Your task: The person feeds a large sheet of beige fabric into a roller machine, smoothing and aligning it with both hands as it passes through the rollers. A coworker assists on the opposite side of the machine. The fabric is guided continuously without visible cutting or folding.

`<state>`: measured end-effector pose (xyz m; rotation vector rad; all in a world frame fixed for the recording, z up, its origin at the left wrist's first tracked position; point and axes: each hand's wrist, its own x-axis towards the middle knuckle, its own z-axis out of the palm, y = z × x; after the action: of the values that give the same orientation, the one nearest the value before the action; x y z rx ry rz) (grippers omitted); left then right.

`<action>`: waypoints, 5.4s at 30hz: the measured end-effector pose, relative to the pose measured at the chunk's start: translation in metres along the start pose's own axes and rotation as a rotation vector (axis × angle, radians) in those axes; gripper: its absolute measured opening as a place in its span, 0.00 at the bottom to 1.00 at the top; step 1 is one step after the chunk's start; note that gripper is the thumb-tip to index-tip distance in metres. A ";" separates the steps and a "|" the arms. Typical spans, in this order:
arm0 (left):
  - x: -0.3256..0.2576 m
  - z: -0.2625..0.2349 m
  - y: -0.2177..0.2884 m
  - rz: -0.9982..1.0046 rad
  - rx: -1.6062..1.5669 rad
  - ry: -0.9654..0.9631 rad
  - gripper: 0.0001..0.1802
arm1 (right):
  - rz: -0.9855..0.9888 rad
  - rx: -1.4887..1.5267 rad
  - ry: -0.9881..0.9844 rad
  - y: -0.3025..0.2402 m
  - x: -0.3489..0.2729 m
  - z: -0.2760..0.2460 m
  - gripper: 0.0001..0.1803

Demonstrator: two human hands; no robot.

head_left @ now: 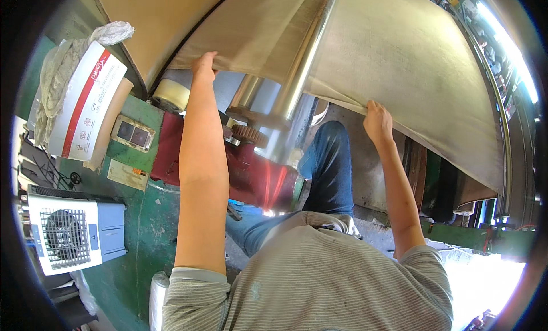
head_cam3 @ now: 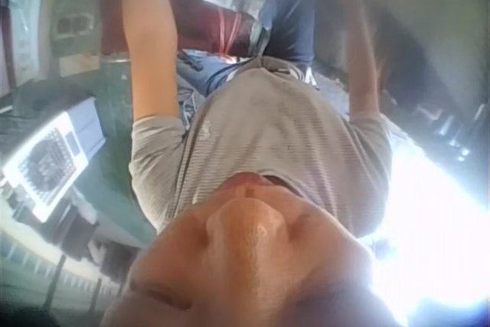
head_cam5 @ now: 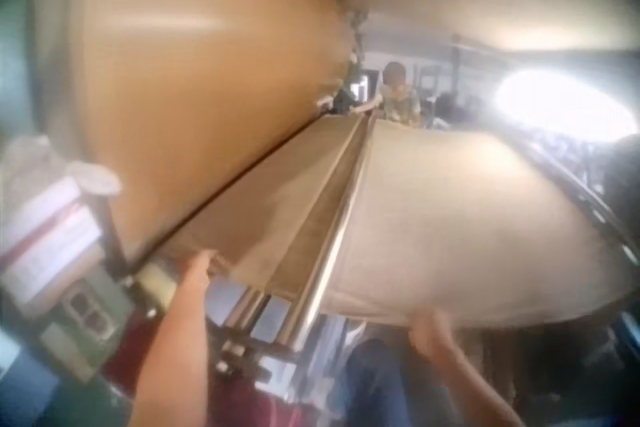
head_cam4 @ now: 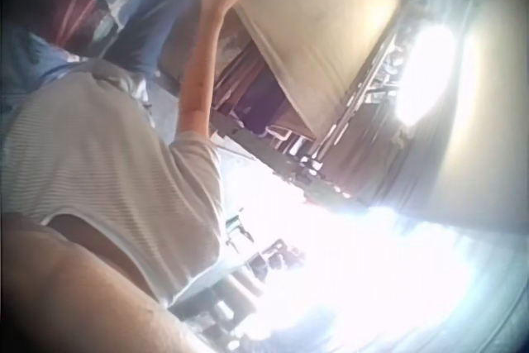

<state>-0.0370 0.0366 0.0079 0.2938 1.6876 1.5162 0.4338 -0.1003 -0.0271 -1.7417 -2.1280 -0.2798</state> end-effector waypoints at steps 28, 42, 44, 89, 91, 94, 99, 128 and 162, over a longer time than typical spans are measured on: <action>0.017 0.002 -0.026 0.154 0.105 -0.219 0.09 | -0.019 -0.021 0.143 0.032 0.006 -0.034 0.12; 0.072 0.042 -0.064 0.421 0.146 0.278 0.11 | 0.197 0.025 0.076 0.036 -0.049 -0.012 0.04; 0.107 -0.044 -0.048 0.504 -0.122 0.124 0.26 | 0.037 0.179 0.029 -0.024 -0.020 -0.002 0.05; 0.003 -0.010 -0.028 0.402 0.022 0.182 0.05 | 0.174 -0.066 -0.190 0.110 -0.035 -0.019 0.13; -0.012 0.014 -0.027 0.323 0.006 0.184 0.08 | 0.201 -0.284 -0.202 0.067 -0.051 -0.068 0.13; 0.012 -0.003 -0.024 0.332 0.147 0.373 0.07 | 0.176 -0.204 -0.192 0.038 -0.038 -0.053 0.12; -0.039 0.026 -0.022 0.167 -0.043 -0.155 0.05 | 0.172 -0.077 -0.136 0.046 -0.052 -0.037 0.12; 0.059 -0.028 -0.014 0.349 0.275 0.343 0.12 | -0.388 0.015 -0.007 -0.167 0.039 -0.005 0.05; -0.021 0.029 -0.029 0.316 0.020 0.044 0.08 | 0.093 -0.136 -0.077 -0.046 -0.011 -0.029 0.06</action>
<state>0.0059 0.0365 -0.0077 0.5640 1.7525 1.7446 0.3953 -0.1311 -0.0015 -1.9513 -2.1175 -0.3443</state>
